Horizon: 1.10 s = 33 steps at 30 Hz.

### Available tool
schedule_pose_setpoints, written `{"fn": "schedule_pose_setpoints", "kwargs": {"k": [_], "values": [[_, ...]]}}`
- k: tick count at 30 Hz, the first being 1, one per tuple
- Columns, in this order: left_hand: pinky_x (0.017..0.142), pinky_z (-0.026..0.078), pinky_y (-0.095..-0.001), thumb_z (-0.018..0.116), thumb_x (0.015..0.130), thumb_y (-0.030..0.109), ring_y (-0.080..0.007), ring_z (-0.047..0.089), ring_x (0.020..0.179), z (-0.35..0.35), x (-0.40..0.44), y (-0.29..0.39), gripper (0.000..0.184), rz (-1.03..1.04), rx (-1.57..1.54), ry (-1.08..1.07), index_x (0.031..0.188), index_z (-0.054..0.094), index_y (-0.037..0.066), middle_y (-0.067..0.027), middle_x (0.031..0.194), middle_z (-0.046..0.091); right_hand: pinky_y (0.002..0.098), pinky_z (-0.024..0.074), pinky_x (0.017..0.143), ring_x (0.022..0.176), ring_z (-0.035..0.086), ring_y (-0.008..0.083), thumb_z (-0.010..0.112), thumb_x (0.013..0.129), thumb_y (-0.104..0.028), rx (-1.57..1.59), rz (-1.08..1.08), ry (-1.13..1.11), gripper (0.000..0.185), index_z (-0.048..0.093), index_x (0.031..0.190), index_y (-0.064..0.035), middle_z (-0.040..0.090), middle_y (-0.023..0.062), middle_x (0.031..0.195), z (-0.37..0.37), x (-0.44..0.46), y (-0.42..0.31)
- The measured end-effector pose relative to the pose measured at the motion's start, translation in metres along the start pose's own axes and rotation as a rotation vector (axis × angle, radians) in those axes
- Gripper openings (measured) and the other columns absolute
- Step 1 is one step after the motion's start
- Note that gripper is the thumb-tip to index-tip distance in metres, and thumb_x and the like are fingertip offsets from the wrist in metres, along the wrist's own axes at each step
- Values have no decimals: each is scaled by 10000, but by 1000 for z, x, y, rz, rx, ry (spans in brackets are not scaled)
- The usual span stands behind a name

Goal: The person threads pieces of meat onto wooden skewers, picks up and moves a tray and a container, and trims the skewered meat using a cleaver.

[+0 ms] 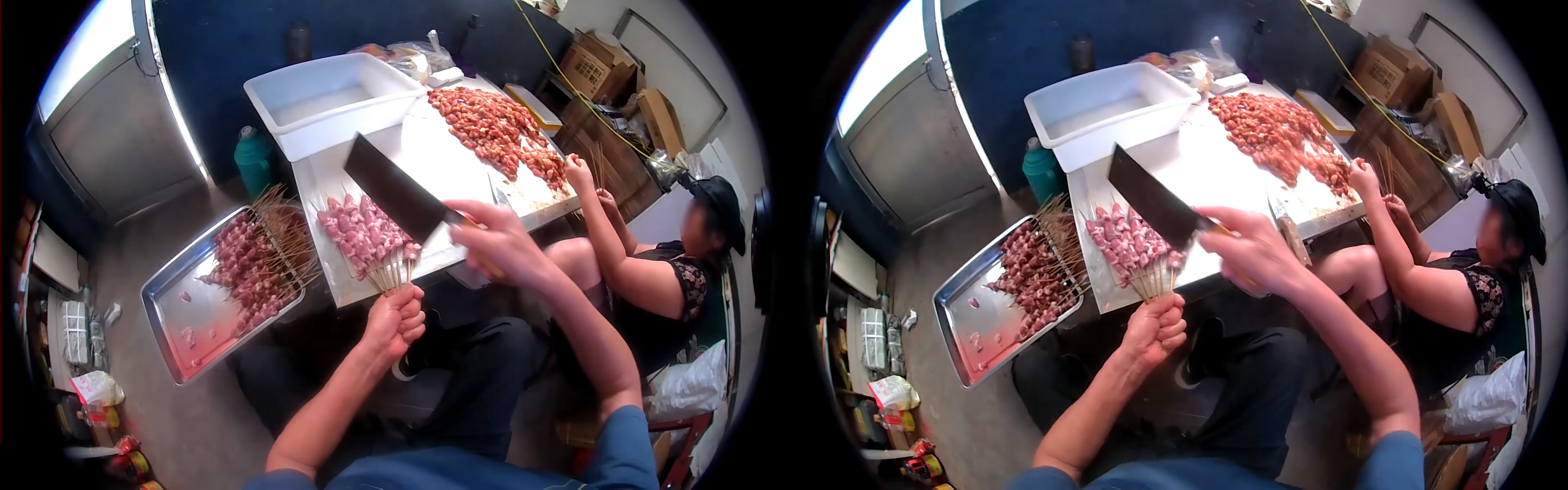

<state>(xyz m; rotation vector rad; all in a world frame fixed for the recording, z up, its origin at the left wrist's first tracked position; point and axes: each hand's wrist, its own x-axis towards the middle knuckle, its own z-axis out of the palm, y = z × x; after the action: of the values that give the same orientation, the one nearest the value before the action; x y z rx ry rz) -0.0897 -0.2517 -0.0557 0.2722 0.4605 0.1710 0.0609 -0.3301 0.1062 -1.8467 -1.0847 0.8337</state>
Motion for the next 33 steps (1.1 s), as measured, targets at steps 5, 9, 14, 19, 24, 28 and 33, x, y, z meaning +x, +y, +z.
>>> {"fn": "schedule_pose_setpoints", "kwargs": {"k": [5, 9, 14, 19, 24, 28, 33], "values": [[363, 186, -221, 468, 990, 207, -60, 226, 393, -4, 2, -1, 189, -22, 12, -12, 878, 516, 63, 61, 516, 275, 208, 403, 441, 537, 517, 60, 594, 872, -178, -39, 26, -67, 459, 540, 1301, -24, 558, 12, 686, 16, 24, 12], [357, 181, -229, 472, 984, 185, -62, 214, 377, 0, 0, 1, 176, -15, -12, 10, 864, 490, 58, 56, 513, 267, 198, 408, 441, 517, 508, 48, 606, 871, -165, -287, 95, -153, 413, 583, 1265, -43, 542, -12, 640, -21, -33, 7], [352, 176, -232, 478, 977, 186, -62, 208, 371, -1, 1, 0, 173, -21, -20, 6, 859, 493, 61, 51, 509, 267, 171, 402, 455, 496, 495, 24, 616, 877, -138, -150, 158, -112, 405, 579, 1268, -42, 544, -18, 607, -34, -62, 12], [345, 170, -241, 431, 959, 222, -72, 206, 363, -2, 0, 6, 223, -57, 6, 10, 818, 512, 69, 45, 495, 256, 202, 434, 464, 518, 527, 59, 624, 868, -165, -56, 17, -23, 432, 567, 1278, -41, 571, -1, 633, -1, 0, -12], [337, 175, -254, 371, 956, 295, -89, 203, 354, -2, -1, 9, 314, -102, -66, -24, 799, 521, 69, 40, 483, 244, 213, 419, 450, 575, 537, 60, 633, 857, -190, -165, -69, -54, 451, 569, 1274, -31, 596, 24, 741, 19, 40, -3], [339, 181, -249, 358, 960, 314, -92, 206, 358, 2, 0, 7, 328, -126, -101, -10, 812, 518, 68, 39, 488, 253, 224, 446, 470, 511, 531, 79, 613, 853, -156, -299, 156, -143, 415, 590, 1244, -18, 598, 35, 679, -10, -6, -16], [336, 174, -251, 355, 960, 308, -93, 198, 352, 3, -1, 7, 313, -122, -88, 36, 820, 501, 70, 34, 488, 252, 188, 409, 429, 516, 528, 47, 627, 862, -153, -194, 146, -83, 396, 597, 1235, -23, 590, 17, 665, -40, -47, -5]]}}
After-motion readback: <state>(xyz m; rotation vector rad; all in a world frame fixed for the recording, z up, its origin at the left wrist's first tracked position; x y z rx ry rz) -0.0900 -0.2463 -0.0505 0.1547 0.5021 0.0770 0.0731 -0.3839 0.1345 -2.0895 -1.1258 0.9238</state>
